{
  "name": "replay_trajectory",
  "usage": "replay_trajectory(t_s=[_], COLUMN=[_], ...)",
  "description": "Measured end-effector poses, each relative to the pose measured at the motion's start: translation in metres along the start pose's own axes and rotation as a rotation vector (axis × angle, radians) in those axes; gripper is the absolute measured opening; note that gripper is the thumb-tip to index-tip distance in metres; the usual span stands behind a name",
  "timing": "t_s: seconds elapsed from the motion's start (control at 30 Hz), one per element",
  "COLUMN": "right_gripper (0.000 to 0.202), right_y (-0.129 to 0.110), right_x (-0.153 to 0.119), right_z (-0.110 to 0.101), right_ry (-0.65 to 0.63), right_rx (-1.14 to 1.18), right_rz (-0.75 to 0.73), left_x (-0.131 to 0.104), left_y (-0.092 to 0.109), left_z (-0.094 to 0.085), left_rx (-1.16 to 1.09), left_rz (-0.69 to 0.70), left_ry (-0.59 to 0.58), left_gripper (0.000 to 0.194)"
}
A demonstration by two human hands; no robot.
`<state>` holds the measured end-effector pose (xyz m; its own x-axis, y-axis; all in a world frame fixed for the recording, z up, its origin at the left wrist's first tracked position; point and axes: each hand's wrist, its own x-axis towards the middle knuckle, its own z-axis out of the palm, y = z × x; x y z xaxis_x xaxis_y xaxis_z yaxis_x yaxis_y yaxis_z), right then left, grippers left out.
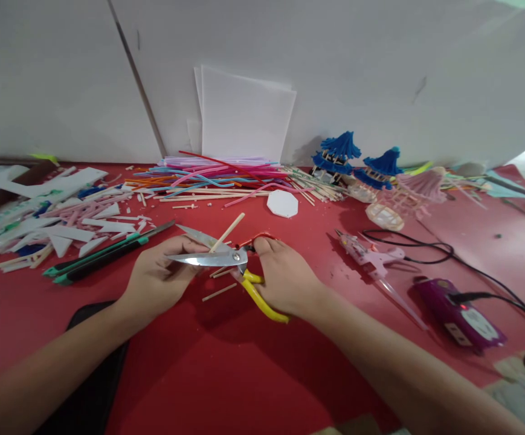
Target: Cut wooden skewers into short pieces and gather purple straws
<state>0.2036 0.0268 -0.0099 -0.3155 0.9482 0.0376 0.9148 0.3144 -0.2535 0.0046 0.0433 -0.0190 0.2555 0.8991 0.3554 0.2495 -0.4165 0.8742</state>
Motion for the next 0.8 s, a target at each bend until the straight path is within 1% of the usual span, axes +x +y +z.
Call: replay_trajectory(t_s=[0.1,0.23,0.5,0.67,0.8], right_gripper=[0.019,0.023,0.022,0.018,0.011], right_y=[-0.0011,-0.0005,0.0000,-0.0009,-0.0039], right_x=[-0.0001,-0.0001,0.0009,0.0014,0.0030], right_z=[0.0012,0.0028,0.0018,0.0014,-0.0023], right_ry=[-0.051,-0.087,-0.125,-0.149,-0.171], right_rx=[-0.021,-0.052,-0.070,-0.034,-0.016], right_rz=[0.013,0.035,0.053,0.063,0.078], left_x=[-0.0006,-0.0014,-0.0002,-0.0001,0.0033], left_y=[0.0028,0.0046,0.0018,0.0008,0.0009], left_z=[-0.0006,-0.0017,-0.0011,-0.0001,0.0010], left_rx=[0.026,0.040,-0.013,-0.060,-0.106], left_rz=[0.005,-0.011,-0.068,-0.106,-0.169], left_ry=[-0.005,-0.035,-0.053,-0.070,-0.094], left_gripper=[0.010,0.011,0.005,0.004,0.005])
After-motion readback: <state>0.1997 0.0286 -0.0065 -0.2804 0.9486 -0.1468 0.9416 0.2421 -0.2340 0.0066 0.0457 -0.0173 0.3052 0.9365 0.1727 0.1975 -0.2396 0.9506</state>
